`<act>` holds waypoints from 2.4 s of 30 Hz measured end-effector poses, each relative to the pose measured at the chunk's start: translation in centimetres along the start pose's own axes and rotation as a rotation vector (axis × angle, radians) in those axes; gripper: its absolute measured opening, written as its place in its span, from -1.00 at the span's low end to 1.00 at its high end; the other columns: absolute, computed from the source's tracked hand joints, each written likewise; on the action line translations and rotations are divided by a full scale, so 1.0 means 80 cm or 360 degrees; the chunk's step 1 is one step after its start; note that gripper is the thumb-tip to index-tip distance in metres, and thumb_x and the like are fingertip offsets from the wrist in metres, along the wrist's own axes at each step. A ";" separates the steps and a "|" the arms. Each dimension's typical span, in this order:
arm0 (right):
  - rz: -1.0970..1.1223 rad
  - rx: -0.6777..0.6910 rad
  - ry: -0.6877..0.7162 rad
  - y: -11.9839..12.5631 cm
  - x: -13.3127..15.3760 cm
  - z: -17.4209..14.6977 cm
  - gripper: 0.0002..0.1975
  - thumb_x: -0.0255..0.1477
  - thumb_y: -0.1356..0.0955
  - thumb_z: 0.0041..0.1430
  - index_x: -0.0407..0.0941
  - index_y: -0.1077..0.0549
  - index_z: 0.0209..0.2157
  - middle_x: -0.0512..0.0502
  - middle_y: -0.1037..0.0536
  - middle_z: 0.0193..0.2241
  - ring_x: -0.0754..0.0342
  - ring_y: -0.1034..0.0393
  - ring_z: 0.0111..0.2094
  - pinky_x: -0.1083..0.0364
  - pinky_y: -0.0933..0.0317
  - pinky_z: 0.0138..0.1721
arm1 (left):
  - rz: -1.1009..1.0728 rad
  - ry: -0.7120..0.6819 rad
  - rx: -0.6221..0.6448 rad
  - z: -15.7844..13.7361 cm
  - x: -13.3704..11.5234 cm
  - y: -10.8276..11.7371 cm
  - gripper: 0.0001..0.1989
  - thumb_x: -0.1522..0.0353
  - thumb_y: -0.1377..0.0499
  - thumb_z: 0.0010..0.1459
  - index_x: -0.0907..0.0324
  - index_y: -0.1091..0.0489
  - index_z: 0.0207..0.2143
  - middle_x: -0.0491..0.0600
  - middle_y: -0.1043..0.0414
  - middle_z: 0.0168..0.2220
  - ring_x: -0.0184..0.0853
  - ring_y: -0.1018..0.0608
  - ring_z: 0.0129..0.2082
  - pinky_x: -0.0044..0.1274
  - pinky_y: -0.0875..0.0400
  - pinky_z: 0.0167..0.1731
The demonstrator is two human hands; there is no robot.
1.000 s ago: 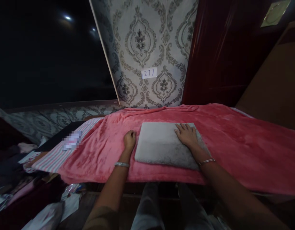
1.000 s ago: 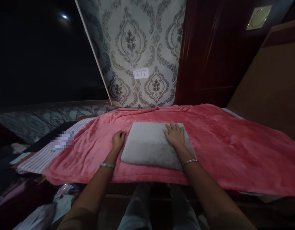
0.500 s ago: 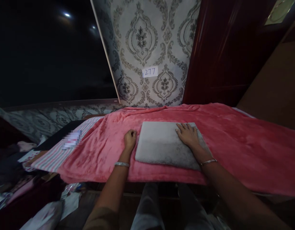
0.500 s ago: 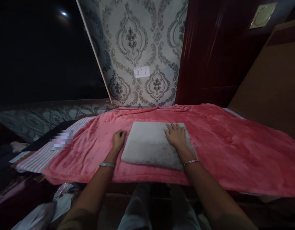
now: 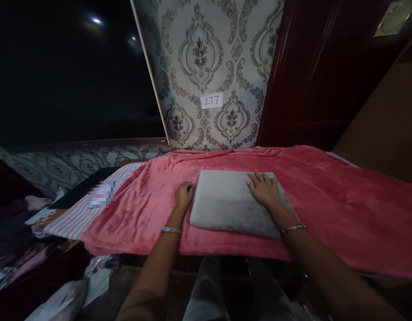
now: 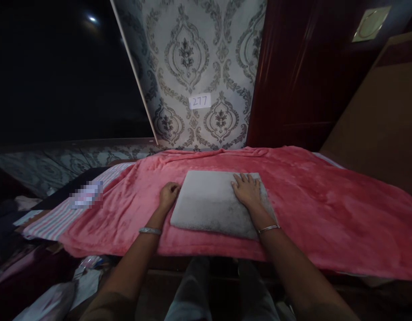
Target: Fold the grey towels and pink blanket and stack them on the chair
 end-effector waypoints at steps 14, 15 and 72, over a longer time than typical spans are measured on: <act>0.0001 -0.0016 0.0003 0.000 0.000 0.000 -0.45 -0.23 -0.05 0.43 0.00 -0.21 0.36 -0.09 -0.19 0.36 -0.16 -0.01 0.36 -0.27 0.05 0.28 | -0.0119 0.0007 0.0029 0.001 0.001 -0.003 -0.87 0.41 -0.18 0.09 0.12 -0.55 -0.42 -0.01 -0.55 -0.31 -0.27 -0.53 -0.27 -0.45 -0.41 -0.16; 0.0000 -0.0015 0.0006 0.000 0.000 0.000 -0.45 -0.23 -0.05 0.43 0.00 -0.21 0.35 -0.09 -0.19 0.36 -0.16 -0.01 0.36 -0.27 0.04 0.28 | -0.0129 0.0018 0.0021 0.001 0.001 -0.002 -0.87 0.42 -0.17 0.09 0.13 -0.54 -0.43 -0.01 -0.54 -0.32 -0.28 -0.53 -0.28 -0.45 -0.41 -0.16; -0.0008 -0.0065 0.0036 0.000 0.001 0.000 -0.46 -0.22 -0.05 0.43 0.02 -0.25 0.34 -0.11 -0.21 0.35 -0.17 -0.04 0.34 -0.28 0.03 0.27 | -0.1127 0.0404 0.0499 0.016 -0.016 -0.028 -0.66 0.11 -0.24 -0.09 0.12 -0.20 -0.62 -0.23 -0.12 -0.73 -0.50 -0.14 -0.69 -0.58 -0.01 -0.62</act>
Point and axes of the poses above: each hand's wrist, its own z-axis towards the middle knuckle, its own y-axis out of the back of the hand, x = y × z, the point moved 8 cm from there along z, towards the middle knuckle
